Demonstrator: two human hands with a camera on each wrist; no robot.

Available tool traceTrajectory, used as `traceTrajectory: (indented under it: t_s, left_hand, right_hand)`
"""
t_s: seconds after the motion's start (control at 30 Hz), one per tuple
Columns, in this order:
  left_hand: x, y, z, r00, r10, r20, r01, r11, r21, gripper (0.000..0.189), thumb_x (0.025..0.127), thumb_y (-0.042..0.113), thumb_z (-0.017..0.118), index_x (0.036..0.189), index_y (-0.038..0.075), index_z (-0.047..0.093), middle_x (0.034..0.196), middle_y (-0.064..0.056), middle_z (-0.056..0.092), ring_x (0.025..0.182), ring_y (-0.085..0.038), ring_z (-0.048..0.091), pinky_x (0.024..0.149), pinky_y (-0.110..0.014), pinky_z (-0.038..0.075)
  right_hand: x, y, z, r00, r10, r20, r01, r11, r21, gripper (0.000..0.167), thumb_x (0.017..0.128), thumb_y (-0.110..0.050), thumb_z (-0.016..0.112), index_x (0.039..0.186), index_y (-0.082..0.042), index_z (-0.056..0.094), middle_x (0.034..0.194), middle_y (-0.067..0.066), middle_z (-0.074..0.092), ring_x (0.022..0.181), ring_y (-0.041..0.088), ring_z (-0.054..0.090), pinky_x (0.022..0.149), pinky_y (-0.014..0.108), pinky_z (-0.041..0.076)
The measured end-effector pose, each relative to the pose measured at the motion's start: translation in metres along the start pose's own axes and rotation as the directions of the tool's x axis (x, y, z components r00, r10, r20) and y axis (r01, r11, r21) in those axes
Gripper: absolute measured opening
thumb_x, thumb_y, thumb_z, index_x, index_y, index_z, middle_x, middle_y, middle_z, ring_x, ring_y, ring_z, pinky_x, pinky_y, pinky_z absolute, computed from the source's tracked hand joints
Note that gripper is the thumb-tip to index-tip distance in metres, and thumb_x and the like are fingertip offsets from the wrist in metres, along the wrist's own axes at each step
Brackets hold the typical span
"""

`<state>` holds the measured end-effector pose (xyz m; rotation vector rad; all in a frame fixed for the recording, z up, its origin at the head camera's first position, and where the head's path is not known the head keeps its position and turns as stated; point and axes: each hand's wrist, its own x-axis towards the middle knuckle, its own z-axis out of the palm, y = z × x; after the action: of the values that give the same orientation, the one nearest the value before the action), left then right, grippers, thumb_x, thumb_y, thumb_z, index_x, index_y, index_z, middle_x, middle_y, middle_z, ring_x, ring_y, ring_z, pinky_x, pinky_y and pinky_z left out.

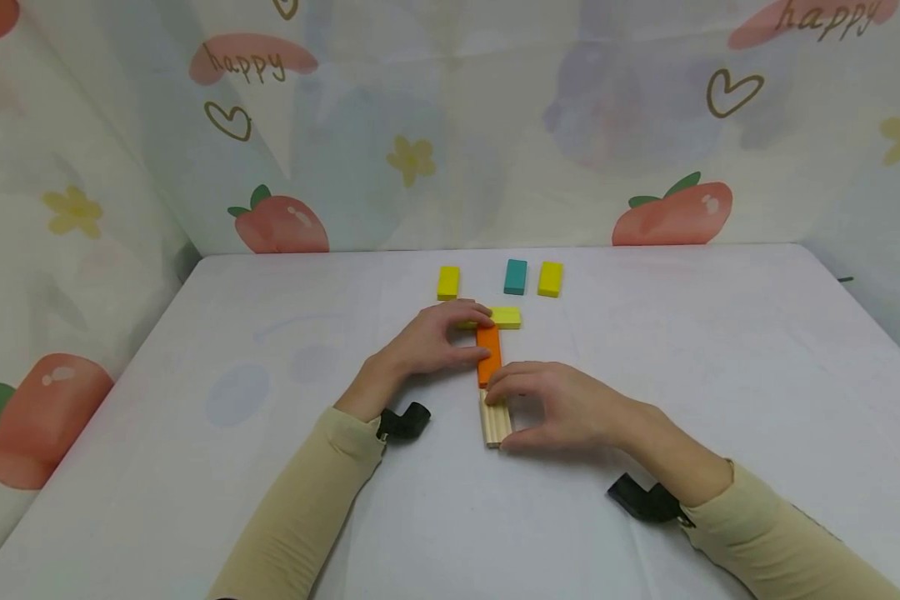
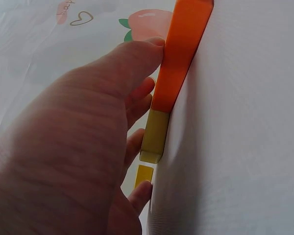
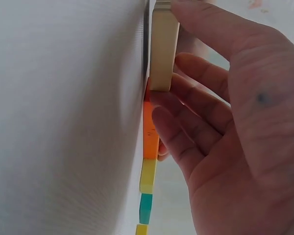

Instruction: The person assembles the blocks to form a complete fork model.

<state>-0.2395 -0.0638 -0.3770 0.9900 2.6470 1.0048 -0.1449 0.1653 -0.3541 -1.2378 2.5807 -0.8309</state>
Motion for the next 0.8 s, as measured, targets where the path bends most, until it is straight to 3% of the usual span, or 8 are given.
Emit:
traceTrajectory:
  t_s: [0.27,0.8]
  left_hand:
    - [0.0003,-0.0005,0.0006,1.0,-0.003,0.002,0.003,1.0,-0.002,0.039,0.091,0.03,0.077,0.127,0.016,0.07,0.141,0.002,0.058,0.138,-0.015,0.042,0.117,-0.038,0.028]
    - [0.0005,-0.0014,0.0009,1.0,-0.009,0.001,0.009,1.0,-0.01,0.039,0.091,0.03,0.078,0.127,0.017,0.07,0.14,0.004,0.058,0.137,-0.014,0.043,0.117,-0.037,0.028]
  right_hand:
    - [-0.0008,0.0016,0.0011,0.999,0.035,0.033,-0.034,0.999,-0.02,0.041,0.085,-0.04,0.082,0.12,-0.022,0.07,0.131,-0.007,0.061,0.123,0.016,0.055,0.106,0.045,0.044]
    - [-0.0013,-0.0011,-0.0027,1.0,0.003,0.005,-0.003,0.999,-0.039,0.037,0.085,-0.037,0.083,0.117,-0.023,0.071,0.129,-0.009,0.06,0.121,0.016,0.053,0.106,0.046,0.044]
